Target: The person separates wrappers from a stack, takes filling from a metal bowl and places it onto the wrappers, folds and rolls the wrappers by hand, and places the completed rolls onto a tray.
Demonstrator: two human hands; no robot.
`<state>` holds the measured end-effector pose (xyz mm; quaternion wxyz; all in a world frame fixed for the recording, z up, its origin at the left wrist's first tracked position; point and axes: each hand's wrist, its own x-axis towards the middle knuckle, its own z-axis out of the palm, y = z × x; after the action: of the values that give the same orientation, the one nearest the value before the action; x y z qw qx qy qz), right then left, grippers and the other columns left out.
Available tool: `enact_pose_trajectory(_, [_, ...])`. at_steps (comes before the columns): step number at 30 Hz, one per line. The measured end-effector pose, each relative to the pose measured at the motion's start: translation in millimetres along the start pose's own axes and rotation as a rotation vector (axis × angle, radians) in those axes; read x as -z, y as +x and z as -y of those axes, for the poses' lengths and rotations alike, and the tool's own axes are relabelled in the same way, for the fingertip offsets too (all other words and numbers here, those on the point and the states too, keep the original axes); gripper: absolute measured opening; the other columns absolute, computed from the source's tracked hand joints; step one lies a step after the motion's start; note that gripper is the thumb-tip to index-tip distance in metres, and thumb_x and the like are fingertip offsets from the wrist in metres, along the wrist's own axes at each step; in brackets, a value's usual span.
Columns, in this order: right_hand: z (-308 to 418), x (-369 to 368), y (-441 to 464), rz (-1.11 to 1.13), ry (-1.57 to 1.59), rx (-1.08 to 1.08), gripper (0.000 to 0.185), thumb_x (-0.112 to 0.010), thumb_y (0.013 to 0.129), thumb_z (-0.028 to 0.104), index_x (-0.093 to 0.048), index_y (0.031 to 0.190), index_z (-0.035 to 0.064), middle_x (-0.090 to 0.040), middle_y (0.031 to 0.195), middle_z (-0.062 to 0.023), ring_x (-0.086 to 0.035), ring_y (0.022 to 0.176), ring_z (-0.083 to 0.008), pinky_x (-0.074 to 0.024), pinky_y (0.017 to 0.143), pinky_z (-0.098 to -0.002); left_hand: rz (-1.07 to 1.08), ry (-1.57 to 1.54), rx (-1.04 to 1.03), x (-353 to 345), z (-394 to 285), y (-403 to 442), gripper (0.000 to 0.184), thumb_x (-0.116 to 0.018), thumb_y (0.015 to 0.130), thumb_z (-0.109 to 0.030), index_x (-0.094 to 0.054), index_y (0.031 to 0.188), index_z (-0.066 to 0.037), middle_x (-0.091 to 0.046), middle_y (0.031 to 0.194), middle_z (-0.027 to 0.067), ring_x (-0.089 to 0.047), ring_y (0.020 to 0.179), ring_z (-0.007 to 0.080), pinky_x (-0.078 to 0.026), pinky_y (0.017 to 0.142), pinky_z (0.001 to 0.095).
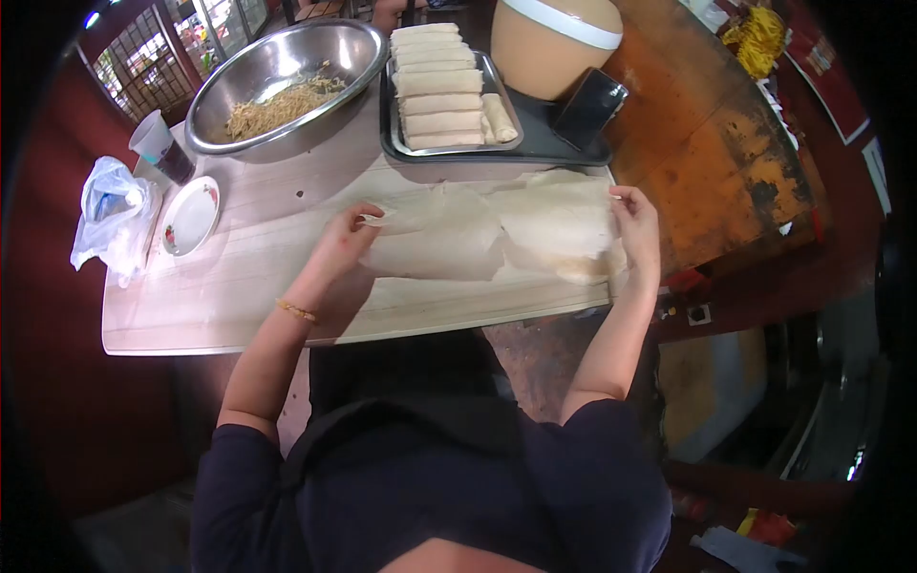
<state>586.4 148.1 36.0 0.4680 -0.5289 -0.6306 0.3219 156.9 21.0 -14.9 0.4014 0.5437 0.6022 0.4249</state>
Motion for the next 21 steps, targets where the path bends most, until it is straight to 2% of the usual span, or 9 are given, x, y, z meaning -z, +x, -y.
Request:
enact_pose_trajectory(3, [-26, 13, 17, -0.059, -0.154, -0.095, 0.018, -0.059, 0.089, 0.004, -0.065, 0.106, 0.0044, -0.057, 0.074, 0.0005, -0.052, 0.065, -0.0092, -0.0422, 0.060, -0.0238, -0.011, -0.025, 0.015, 15, 12, -7, 0.026, -0.060, 0.088, -0.009, -0.061, 0.113, 0.000, -0.062, 0.076, 0.0068, -0.056, 0.067, 0.0118, -0.046, 0.060, 0.0288])
enact_pose_trajectory(7, [-17, -15, 7, -0.270, -0.948, 0.049, 0.035, -0.070, 0.083, 0.015, -0.062, 0.117, 0.0093, -0.062, 0.116, -0.0127, -0.059, 0.105, -0.0267, -0.0472, 0.088, -0.0390, -0.103, 0.167, -0.186, 11, 1, 2, 0.023, -0.060, 0.086, -0.008, -0.064, 0.107, 0.002, -0.068, 0.086, 0.0130, -0.065, 0.075, 0.0180, -0.051, 0.070, 0.0318])
enact_pose_trajectory(9, [25, -43, -8, -0.174, -0.894, 0.315, 0.049, -0.074, 0.078, 0.011, -0.058, 0.124, 0.0078, -0.054, 0.131, -0.0143, -0.050, 0.123, -0.0312, -0.0405, 0.103, -0.0437, -0.119, 0.228, -0.254, 2, -24, 6, 0.022, -0.061, 0.085, -0.008, -0.065, 0.104, 0.002, -0.070, 0.090, 0.0141, -0.067, 0.077, 0.0197, -0.053, 0.073, 0.0328])
enact_pose_trajectory(12, [85, -101, -30, 0.351, -0.268, 0.554, 0.070, -0.080, 0.070, 0.010, -0.052, 0.134, 0.0091, -0.049, 0.139, -0.0151, -0.043, 0.132, -0.0333, -0.0348, 0.111, -0.0419, -0.089, 0.249, -0.225, -6, -69, 9, 0.019, -0.061, 0.086, -0.008, -0.067, 0.101, 0.002, -0.070, 0.092, 0.0136, -0.067, 0.077, 0.0172, -0.053, 0.071, 0.0318])
enact_pose_trajectory(14, [108, -133, -42, 0.464, -0.146, 0.595, 0.074, -0.081, 0.068, 0.009, -0.050, 0.136, 0.0098, -0.048, 0.141, -0.0152, -0.040, 0.135, -0.0337, -0.0327, 0.113, -0.0417, 0.027, 0.087, -0.372, -6, -85, 11, 0.021, -0.059, 0.090, -0.007, -0.064, 0.108, 0.003, -0.067, 0.093, 0.0020, -0.058, 0.077, 0.0071, -0.047, 0.065, 0.0220])
enact_pose_trajectory(17, [129, -155, -34, 0.474, -0.054, 0.720, 0.063, -0.080, 0.073, 0.008, -0.054, 0.130, 0.0065, -0.055, 0.132, -0.0122, -0.050, 0.126, -0.0270, -0.0382, 0.109, -0.0386, 0.161, -0.021, -0.253, 12, -121, -3, 0.021, -0.059, 0.092, -0.009, -0.064, 0.110, 0.002, -0.066, 0.094, -0.0004, -0.058, 0.079, 0.0064, -0.047, 0.068, 0.0207])
enact_pose_trajectory(19, [142, -162, -16, 0.862, 0.309, 0.379, 0.045, -0.076, 0.080, 0.009, -0.058, 0.121, 0.0029, -0.060, 0.121, -0.0085, -0.056, 0.115, -0.0170, -0.0461, 0.099, -0.0316, 0.132, 0.002, -0.250, 31, -129, -5, 0.022, -0.061, 0.092, -0.011, -0.065, 0.109, 0.002, -0.068, 0.094, 0.0018, -0.061, 0.080, 0.0080, -0.049, 0.071, 0.0234])
enact_pose_trajectory(20, [145, -170, -9, 0.886, 0.455, 0.341, 0.026, -0.071, 0.087, 0.011, -0.062, 0.110, 0.0018, -0.064, 0.102, -0.0025, -0.060, 0.097, -0.0078, -0.0497, 0.082, -0.0230, 0.112, 0.021, -0.240, 46, -133, -4, 0.024, -0.062, 0.091, -0.013, -0.066, 0.109, 0.002, -0.070, 0.094, 0.0040, -0.064, 0.080, 0.0095, -0.052, 0.073, 0.0261])
enact_pose_trajectory(21, [154, -175, -6, 0.897, 0.465, 0.350, 0.026, -0.071, 0.087, 0.011, -0.062, 0.110, 0.0018, -0.064, 0.102, -0.0025, -0.060, 0.097, -0.0078, -0.0497, 0.082, -0.0230, 0.097, 0.030, -0.237, 56, -131, -7, 0.024, -0.062, 0.091, -0.013, -0.066, 0.109, 0.002, -0.070, 0.094, 0.0040, -0.064, 0.080, 0.0095, -0.052, 0.073, 0.0261])
